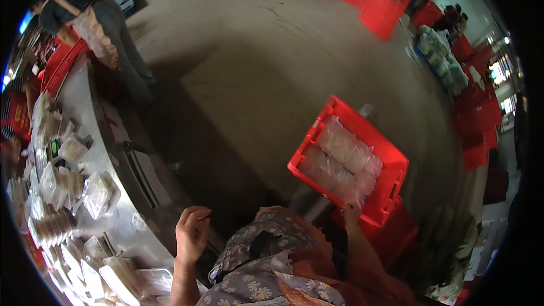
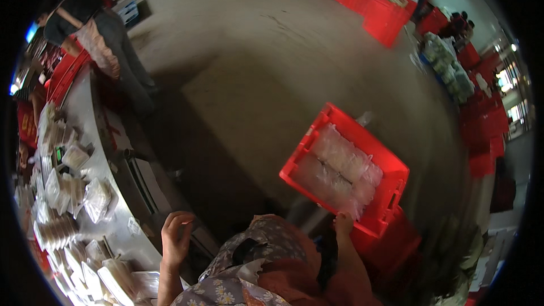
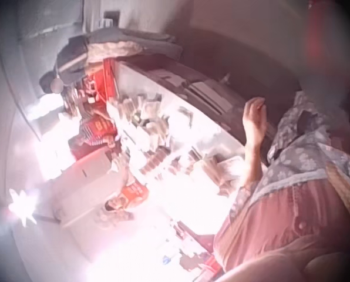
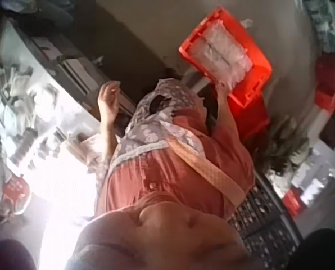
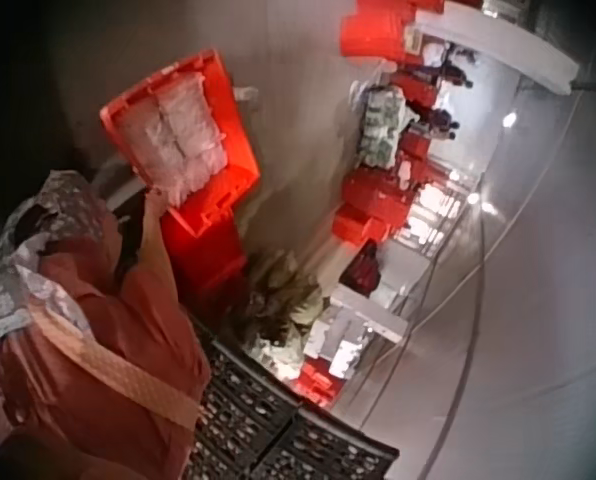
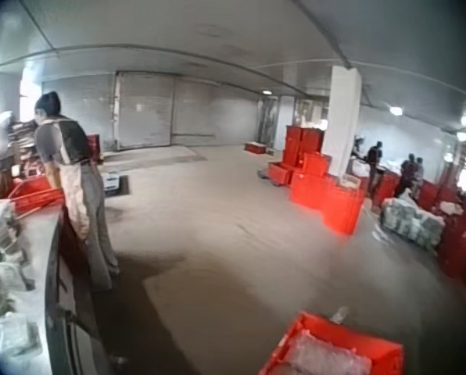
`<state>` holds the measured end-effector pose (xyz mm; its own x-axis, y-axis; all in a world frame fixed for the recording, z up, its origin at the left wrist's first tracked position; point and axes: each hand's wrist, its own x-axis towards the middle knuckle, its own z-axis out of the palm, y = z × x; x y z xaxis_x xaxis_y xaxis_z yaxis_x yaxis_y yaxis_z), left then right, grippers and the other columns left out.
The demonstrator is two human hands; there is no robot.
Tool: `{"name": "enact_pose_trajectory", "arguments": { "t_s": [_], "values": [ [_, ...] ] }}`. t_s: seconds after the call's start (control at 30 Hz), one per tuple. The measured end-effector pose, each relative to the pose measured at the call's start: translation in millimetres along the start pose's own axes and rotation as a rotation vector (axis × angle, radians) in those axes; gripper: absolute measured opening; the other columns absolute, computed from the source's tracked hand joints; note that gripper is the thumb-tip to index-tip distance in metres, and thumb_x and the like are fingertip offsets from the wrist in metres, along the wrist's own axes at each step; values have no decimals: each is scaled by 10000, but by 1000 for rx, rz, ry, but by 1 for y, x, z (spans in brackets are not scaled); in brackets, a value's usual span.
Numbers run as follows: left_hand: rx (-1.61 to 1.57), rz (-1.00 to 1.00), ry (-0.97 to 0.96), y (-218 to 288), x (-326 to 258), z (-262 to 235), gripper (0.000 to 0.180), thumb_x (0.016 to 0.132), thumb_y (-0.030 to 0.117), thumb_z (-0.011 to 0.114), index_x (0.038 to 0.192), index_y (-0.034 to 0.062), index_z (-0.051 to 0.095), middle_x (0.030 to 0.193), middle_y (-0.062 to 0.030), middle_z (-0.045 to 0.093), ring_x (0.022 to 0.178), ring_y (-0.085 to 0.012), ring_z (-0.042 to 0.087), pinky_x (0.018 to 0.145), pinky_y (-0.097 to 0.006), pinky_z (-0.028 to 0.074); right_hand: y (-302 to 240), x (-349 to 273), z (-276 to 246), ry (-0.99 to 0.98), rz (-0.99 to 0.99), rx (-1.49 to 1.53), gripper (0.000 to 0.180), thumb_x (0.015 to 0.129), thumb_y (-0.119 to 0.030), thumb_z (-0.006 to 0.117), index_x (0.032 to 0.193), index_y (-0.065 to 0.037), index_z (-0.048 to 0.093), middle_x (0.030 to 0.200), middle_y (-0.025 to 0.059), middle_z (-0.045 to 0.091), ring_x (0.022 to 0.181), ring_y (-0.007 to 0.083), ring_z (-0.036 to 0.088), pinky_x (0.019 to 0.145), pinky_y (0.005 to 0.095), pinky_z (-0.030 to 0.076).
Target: The person arranges enoki mushrooms into small clear plastic containers, seals them with lids, and places them into plastic bags. The person then stacks the bagged containers on a metal table while other workers perform similar tasks in the background.
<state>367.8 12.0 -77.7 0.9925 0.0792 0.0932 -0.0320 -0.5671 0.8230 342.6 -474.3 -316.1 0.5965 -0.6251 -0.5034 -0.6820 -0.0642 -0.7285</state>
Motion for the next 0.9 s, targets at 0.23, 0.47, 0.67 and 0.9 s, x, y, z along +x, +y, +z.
{"name": "enact_pose_trajectory", "arguments": {
  "t_s": [0.23, 0.47, 0.67, 0.9],
  "values": [
    [172, 122, -357, 36, 39, 56, 172, 790, 7, 626, 961, 20, 645, 950, -148, 641, 860, -313, 632, 725, -357, 516, 63, 43, -25, 214, -494, -565, 106, 793, -35, 560, 883, -37, 615, 789, 129, 633, 722, 277, 620, 644, 377, 502],
    [-57, -259, -436, 36, 7, 142, 161, 848, 18, 622, 1005, 11, 658, 960, -130, 653, 835, -235, 656, 672, -306, 539, -8, 116, 38, -190, -351, -574, 317, 749, -173, 662, 1038, -48, 630, 992, 189, 626, 945, 349, 597, 827, 415, 485],
    [-188, -405, -669, 18, 54, 287, 239, 888, 108, 608, 1101, 1, 624, 1078, -145, 625, 968, -245, 636, 817, -323, 533, 64, 185, 25, -216, -300, -680, 518, 733, -255, 730, 1178, -38, 579, 1159, 221, 577, 1067, 356, 571, 910, 419, 466],
    [502, -313, -695, -73, 112, 504, 477, 793, 224, 662, 1211, 42, 523, 1097, -239, 594, 1020, -382, 596, 848, -473, 503, 104, 175, 6, -242, -64, -835, 581, 757, -232, 700, 1268, -43, 496, 1150, 245, 572, 1014, 419, 577, 871, 461, 475]
  ]
}}
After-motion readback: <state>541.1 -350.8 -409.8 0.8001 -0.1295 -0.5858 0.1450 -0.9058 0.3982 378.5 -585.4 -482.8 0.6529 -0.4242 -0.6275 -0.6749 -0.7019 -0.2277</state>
